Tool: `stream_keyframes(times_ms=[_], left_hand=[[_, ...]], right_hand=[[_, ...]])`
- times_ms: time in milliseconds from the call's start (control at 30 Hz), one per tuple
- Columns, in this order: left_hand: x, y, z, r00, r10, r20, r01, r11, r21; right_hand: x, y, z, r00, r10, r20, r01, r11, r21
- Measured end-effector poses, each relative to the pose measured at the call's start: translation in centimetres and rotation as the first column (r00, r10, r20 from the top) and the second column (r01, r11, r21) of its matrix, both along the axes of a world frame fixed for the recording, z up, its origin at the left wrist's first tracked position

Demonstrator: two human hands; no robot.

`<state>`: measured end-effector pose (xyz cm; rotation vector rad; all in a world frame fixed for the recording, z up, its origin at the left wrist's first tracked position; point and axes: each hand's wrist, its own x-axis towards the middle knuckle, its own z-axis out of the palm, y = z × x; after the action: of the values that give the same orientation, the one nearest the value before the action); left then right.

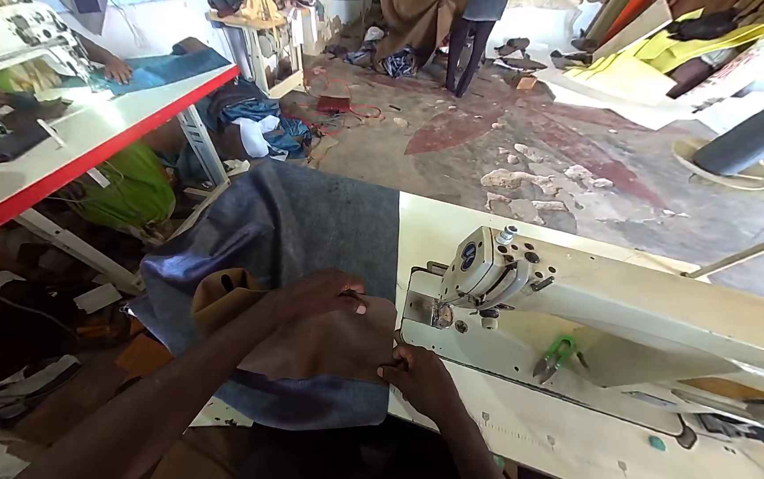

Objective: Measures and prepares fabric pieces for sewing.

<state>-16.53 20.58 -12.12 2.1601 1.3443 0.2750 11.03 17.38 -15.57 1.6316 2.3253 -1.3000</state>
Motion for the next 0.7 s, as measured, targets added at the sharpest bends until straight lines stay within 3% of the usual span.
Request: stream_keyframes(times_ms=[400, 700], left_hand=[[0.0, 0.2, -0.1, 1.0, -0.017, -0.003, 0.017, 1.0, 0.003], [-0.1, 0.6, -0.3, 1.0, -0.016, -0.011, 0.016, 1.0, 0.011]], right_hand=[[0.5, 0.4, -0.1, 0.999, 0.015, -0.041, -0.018, 0.997, -0.074], [-0.2, -1.2, 1.5, 0.989, 0.013, 0.147, -0.024, 0.997, 0.075]])
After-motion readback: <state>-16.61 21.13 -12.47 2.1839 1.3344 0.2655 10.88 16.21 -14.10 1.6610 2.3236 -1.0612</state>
